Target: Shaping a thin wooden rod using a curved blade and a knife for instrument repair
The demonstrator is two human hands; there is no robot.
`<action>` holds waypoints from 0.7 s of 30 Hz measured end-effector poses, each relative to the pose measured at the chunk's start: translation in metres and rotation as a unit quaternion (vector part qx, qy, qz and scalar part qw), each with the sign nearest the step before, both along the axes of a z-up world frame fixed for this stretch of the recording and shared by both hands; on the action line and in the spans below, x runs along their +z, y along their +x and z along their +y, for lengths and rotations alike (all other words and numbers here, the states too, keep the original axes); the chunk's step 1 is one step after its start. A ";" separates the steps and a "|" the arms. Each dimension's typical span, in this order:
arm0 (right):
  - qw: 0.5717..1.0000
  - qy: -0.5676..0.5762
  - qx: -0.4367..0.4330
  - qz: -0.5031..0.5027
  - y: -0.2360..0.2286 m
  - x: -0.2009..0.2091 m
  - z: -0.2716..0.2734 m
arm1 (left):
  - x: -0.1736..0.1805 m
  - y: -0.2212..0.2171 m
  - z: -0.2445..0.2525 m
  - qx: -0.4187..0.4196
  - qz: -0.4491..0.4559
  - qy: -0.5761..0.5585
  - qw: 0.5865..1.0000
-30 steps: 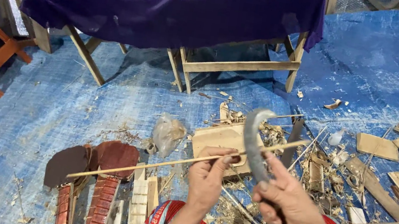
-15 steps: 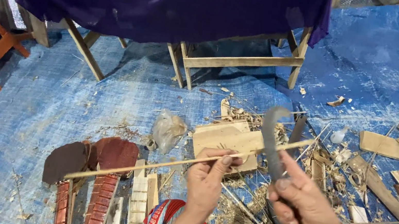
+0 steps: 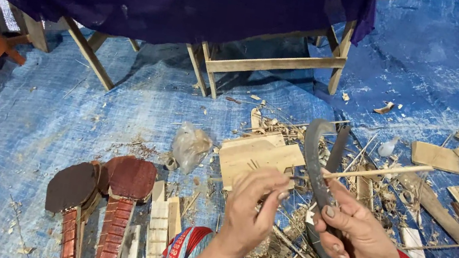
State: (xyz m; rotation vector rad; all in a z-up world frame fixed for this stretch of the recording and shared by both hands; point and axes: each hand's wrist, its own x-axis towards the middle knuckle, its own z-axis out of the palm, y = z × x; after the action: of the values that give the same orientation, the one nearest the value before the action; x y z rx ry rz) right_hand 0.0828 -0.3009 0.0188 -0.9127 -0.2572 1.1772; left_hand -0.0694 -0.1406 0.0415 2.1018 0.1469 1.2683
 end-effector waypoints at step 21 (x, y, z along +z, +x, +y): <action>0.987 -0.138 -0.054 -0.065 -0.012 0.019 0.000 | 0.012 0.001 0.036 -0.082 0.341 -0.272 0.896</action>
State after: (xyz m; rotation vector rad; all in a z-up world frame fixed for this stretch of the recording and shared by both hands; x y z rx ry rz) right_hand 0.0711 -0.3004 0.0378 -1.2340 -0.1488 1.0695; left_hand -0.0688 -0.1042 0.0534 1.9039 0.5490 0.2798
